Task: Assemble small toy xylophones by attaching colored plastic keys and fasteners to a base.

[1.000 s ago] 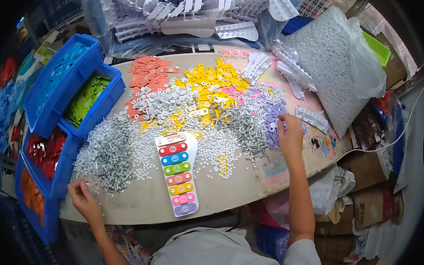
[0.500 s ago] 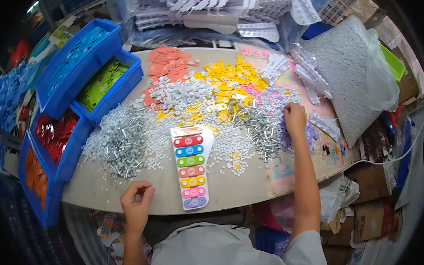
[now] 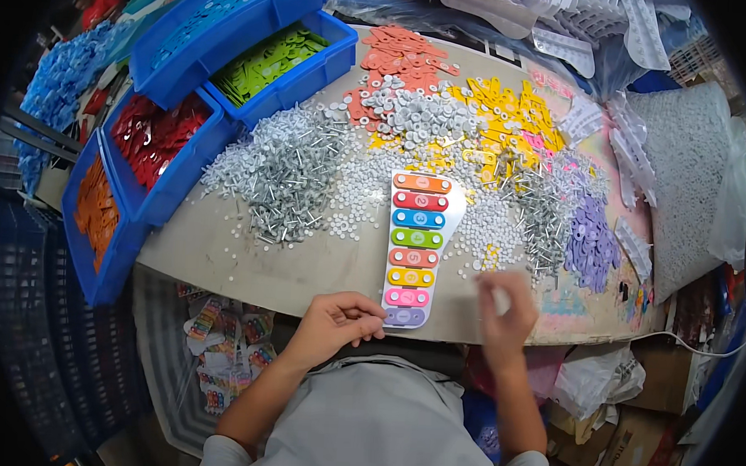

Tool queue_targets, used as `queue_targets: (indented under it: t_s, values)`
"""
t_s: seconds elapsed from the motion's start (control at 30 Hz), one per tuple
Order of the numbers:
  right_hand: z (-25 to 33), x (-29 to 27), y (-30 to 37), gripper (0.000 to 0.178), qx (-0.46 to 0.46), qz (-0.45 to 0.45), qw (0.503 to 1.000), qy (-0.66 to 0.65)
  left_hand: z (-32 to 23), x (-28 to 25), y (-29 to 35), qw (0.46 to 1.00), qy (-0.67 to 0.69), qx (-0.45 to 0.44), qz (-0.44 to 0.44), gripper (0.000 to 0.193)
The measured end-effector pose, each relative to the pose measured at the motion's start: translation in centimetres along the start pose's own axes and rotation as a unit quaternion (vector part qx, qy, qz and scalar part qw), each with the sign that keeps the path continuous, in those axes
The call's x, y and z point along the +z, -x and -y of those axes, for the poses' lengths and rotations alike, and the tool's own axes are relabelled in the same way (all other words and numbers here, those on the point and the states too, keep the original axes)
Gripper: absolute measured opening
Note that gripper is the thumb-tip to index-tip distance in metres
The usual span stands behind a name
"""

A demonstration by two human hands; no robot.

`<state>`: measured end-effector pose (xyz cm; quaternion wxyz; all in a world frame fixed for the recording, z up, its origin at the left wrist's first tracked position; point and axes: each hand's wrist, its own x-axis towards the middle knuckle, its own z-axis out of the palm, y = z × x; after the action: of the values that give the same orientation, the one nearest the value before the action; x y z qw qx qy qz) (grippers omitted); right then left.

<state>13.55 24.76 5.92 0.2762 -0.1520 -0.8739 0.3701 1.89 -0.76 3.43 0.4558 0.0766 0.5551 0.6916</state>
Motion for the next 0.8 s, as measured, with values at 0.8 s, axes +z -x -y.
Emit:
queue_targets:
  t_s: [0.8]
  values:
    - [2.0,4.0,4.4,0.027,-0.12,0.1,0.988,-0.007,0.1,1.9,-0.7,0.944,-0.324,-0.018,-0.054,0.073]
